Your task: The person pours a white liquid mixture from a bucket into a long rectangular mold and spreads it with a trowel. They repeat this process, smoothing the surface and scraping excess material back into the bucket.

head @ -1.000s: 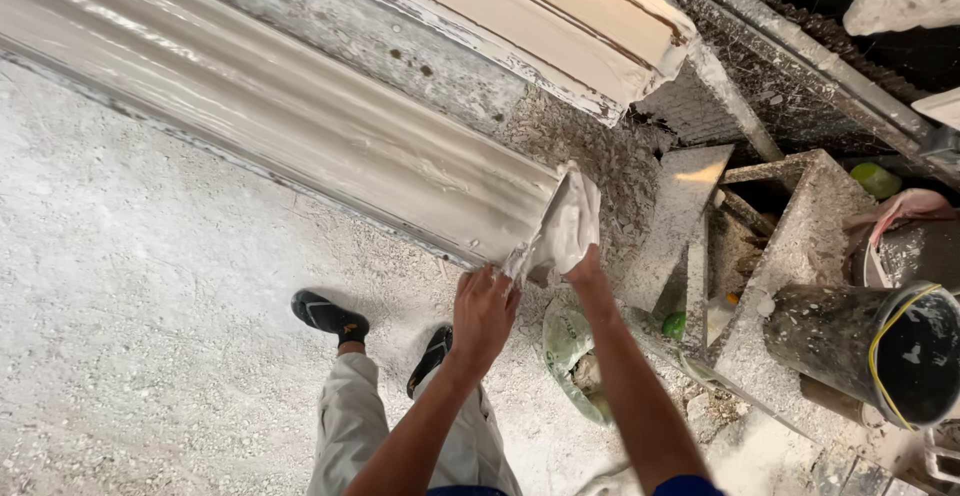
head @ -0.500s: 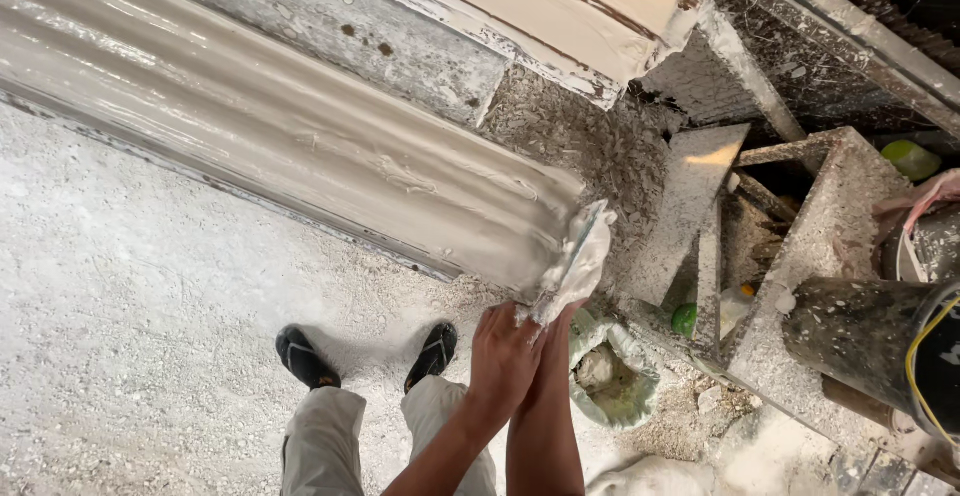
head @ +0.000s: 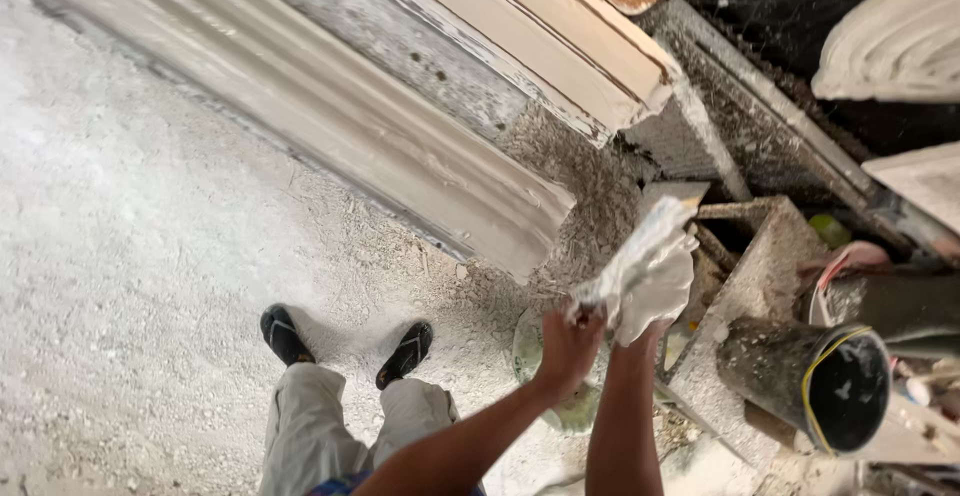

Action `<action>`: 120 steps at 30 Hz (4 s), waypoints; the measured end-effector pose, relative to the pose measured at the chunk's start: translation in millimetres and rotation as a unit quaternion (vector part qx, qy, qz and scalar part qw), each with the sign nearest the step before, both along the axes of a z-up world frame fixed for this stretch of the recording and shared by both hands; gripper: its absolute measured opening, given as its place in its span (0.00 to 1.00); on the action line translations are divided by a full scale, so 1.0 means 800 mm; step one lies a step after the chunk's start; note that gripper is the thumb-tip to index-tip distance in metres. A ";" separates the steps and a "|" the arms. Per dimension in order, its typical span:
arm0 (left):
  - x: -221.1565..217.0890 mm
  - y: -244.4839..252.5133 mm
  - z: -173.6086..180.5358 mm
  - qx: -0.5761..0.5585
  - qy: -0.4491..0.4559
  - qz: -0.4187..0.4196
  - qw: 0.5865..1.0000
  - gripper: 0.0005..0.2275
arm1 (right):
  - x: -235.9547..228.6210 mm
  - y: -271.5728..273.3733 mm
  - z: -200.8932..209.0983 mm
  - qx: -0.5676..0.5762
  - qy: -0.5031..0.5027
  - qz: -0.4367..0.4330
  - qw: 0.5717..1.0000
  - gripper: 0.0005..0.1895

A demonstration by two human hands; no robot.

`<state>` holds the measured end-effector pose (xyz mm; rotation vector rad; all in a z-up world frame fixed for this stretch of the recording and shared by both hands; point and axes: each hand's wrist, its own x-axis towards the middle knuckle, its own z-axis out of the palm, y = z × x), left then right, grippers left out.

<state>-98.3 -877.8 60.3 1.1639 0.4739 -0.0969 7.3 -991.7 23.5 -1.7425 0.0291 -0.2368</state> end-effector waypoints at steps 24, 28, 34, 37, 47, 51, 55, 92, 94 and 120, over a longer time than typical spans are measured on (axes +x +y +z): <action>-0.078 0.823 0.109 0.050 -0.202 0.387 0.898 0.10 | 0.124 0.490 0.075 -0.255 0.322 0.457 0.789 0.20; -0.110 0.959 0.094 0.032 -0.160 0.404 0.900 0.10 | 0.155 0.623 0.078 -0.289 0.371 0.459 0.754 0.19; -0.156 1.137 0.102 0.038 -0.116 0.406 0.906 0.11 | 0.192 0.838 0.092 -0.292 0.415 0.481 0.715 0.18; -0.168 1.210 0.104 0.035 -0.116 0.412 0.903 0.10 | 0.202 0.938 0.099 -0.278 0.423 0.509 0.696 0.17; -0.145 1.481 0.095 0.064 -0.138 0.436 0.887 0.09 | 0.248 1.321 0.135 -0.310 0.341 0.608 0.646 0.17; -0.113 1.609 0.102 0.067 -0.145 0.449 0.879 0.09 | 0.282 1.491 0.139 -0.284 0.360 0.574 0.679 0.16; -0.087 1.735 0.118 0.051 -0.157 0.467 0.869 0.09 | 0.320 1.667 0.145 -0.232 0.355 0.579 0.696 0.17; 0.217 2.852 0.150 0.070 -0.041 0.416 0.906 0.07 | 0.512 3.040 0.072 0.312 0.297 0.512 0.743 0.19; 0.229 2.871 0.149 0.086 -0.038 0.404 0.910 0.06 | 0.511 3.034 0.094 0.365 0.291 0.611 0.639 0.23; 0.318 2.989 0.172 0.139 0.005 0.161 0.977 0.08 | 0.482 3.044 0.090 -0.054 -0.005 0.356 0.933 0.19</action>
